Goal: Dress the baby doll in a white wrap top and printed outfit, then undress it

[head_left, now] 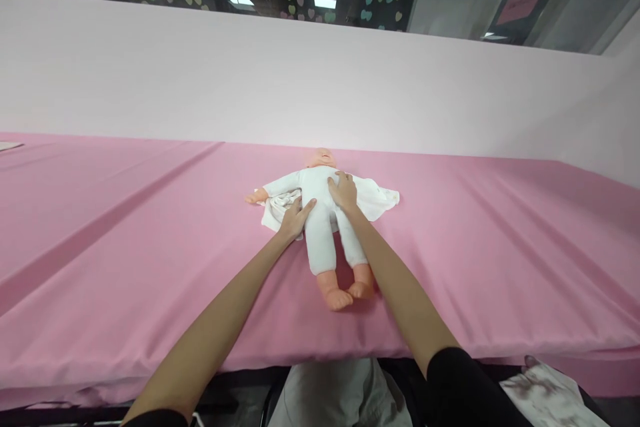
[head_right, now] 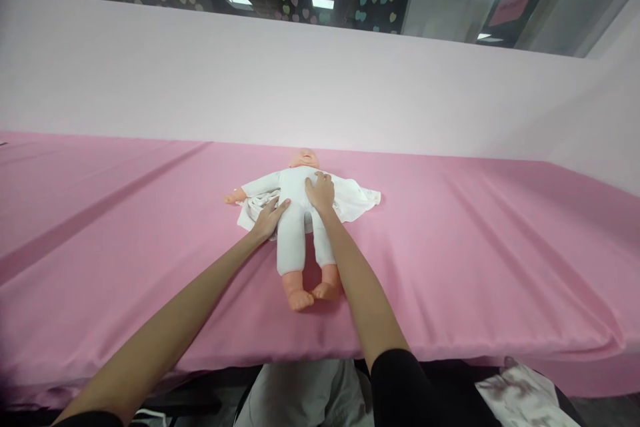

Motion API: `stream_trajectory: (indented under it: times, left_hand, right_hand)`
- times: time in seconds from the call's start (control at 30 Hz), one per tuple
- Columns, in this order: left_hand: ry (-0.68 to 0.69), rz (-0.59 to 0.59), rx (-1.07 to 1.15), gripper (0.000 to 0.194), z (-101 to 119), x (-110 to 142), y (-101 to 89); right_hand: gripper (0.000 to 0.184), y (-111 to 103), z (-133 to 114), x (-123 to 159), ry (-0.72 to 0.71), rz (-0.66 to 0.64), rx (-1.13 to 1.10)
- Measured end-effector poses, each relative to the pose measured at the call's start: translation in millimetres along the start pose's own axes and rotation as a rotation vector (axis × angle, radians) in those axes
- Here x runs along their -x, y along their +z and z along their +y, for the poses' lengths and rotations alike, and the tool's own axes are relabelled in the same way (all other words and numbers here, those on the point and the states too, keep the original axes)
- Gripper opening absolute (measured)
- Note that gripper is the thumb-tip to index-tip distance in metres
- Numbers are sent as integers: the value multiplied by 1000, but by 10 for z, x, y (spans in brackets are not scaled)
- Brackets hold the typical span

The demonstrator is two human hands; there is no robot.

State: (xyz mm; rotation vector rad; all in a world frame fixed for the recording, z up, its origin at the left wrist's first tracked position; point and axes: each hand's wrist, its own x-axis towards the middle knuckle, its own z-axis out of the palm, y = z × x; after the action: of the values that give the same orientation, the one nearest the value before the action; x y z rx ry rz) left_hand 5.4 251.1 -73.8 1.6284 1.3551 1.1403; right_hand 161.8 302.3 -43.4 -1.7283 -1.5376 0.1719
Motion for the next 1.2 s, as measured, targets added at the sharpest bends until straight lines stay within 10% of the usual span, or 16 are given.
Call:
stream_trajectory:
  times: [1.2]
  left_hand:
    - [-86,-254,371,58,93,2,-95]
  right_hand:
    - [33,-53,-13,-17,67,48,71]
